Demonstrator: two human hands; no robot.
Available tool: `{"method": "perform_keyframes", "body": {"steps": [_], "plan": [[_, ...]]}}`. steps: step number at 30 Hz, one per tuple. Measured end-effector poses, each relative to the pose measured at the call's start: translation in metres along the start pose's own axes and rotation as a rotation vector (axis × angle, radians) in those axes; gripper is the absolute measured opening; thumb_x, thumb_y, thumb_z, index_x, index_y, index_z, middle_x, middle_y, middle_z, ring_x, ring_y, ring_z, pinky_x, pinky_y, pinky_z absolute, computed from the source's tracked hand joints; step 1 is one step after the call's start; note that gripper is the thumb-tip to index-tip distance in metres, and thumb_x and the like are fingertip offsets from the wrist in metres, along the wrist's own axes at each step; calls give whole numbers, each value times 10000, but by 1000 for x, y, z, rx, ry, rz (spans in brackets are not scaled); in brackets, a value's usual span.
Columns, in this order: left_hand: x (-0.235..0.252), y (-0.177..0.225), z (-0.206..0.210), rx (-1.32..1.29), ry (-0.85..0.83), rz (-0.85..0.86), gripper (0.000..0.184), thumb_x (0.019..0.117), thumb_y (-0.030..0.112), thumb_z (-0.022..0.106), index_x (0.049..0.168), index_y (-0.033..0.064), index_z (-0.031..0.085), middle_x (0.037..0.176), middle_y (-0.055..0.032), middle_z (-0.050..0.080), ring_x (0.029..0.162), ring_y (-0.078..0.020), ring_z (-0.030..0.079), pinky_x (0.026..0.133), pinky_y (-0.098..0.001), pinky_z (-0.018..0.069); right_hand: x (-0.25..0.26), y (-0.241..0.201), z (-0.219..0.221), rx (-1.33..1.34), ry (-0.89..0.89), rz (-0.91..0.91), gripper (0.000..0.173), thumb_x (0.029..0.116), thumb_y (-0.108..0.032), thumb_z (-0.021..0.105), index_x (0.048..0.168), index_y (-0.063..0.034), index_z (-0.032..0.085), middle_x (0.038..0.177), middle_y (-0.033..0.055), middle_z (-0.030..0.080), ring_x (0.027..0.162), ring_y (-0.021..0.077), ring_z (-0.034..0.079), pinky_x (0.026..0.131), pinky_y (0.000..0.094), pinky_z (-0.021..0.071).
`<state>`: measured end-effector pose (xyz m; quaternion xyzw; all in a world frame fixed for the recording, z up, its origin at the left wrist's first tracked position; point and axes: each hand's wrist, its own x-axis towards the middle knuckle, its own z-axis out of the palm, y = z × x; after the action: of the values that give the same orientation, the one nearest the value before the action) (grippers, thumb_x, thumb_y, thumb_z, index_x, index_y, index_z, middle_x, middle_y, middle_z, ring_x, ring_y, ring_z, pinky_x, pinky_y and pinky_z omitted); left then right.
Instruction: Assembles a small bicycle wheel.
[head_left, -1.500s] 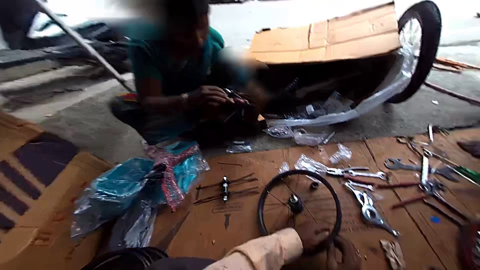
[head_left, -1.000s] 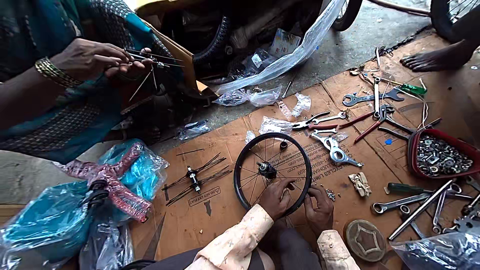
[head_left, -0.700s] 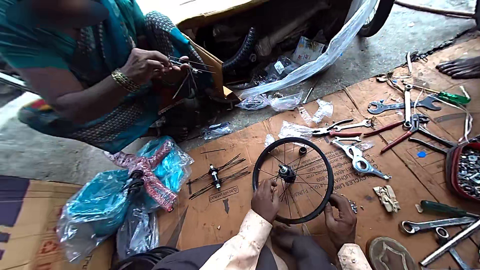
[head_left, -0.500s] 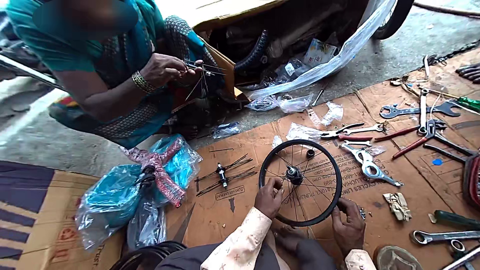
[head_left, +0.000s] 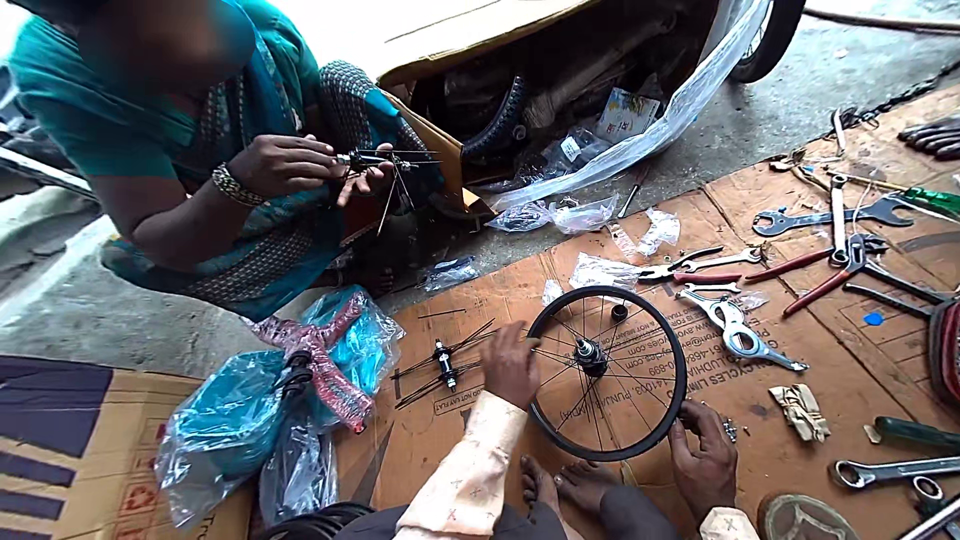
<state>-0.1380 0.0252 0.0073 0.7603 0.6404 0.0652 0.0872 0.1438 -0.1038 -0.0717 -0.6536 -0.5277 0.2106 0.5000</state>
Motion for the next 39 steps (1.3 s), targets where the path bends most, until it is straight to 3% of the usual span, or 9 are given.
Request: {"method": "perform_keyframes", "body": {"steps": [2,4,7,11,13,18,22,31,39], "plan": [[0,17,15,-33,-108,81,262,947,228,680,1190,170,756,1412,-60,623,1349,-271,542,1125,-549,417,0,0,1,-1,-3,-1,272,906,-168,575,1050,18,710,1077,131,689,917,92,684,813,215,582],[-1,30,15,-37,-247,10,253,974,256,659,1195,163,738,1274,-26,700,1260,-220,609,1124,-509,413,0,0,0,-1,-17,-3,264,913,-167,578,1054,14,710,1083,127,690,926,96,690,816,218,589],[-2,42,9,-198,-442,-212,273,996,315,611,1170,131,712,1005,-53,747,977,-220,710,942,-487,534,-1,-1,-3,3,-31,-4,265,920,-172,588,1071,7,711,1104,123,693,940,109,697,824,236,600],[-14,49,36,-753,-416,-472,473,923,316,762,1267,32,603,743,-45,648,645,-170,609,701,-392,540,-4,-1,-2,8,-29,5,263,906,-161,593,1066,12,711,1135,140,683,948,119,695,817,243,602],[-13,54,45,-822,-385,-551,557,869,358,832,1262,39,600,730,-30,632,625,-147,568,706,-380,522,-4,-2,0,6,-23,13,266,894,-160,587,1061,9,707,1126,132,681,938,112,690,809,240,599],[-6,60,52,-872,-400,-529,259,888,276,814,970,57,701,657,-3,552,581,-123,483,655,-350,470,-3,-1,-2,-4,-21,28,272,898,-175,590,1063,6,709,1126,128,685,935,108,692,810,238,597],[-3,56,42,-1020,-440,-586,173,892,153,806,968,28,714,722,-27,616,566,-83,458,570,-266,414,-4,0,-3,-16,-35,35,279,903,-187,590,1067,2,711,1139,130,685,947,120,695,817,246,596],[-3,56,52,-1178,-436,-626,159,914,131,778,990,6,714,671,-16,577,492,-51,405,478,-214,363,-2,2,-3,20,-28,71,312,894,-167,579,1110,26,695,1150,144,672,930,126,694,818,265,599],[-4,52,55,-999,-394,-506,187,880,190,828,952,48,731,734,-28,641,599,-98,522,605,-281,460,0,2,-4,2,-39,76,291,897,-168,581,1099,4,701,1120,113,681,913,104,690,809,245,594]]}}
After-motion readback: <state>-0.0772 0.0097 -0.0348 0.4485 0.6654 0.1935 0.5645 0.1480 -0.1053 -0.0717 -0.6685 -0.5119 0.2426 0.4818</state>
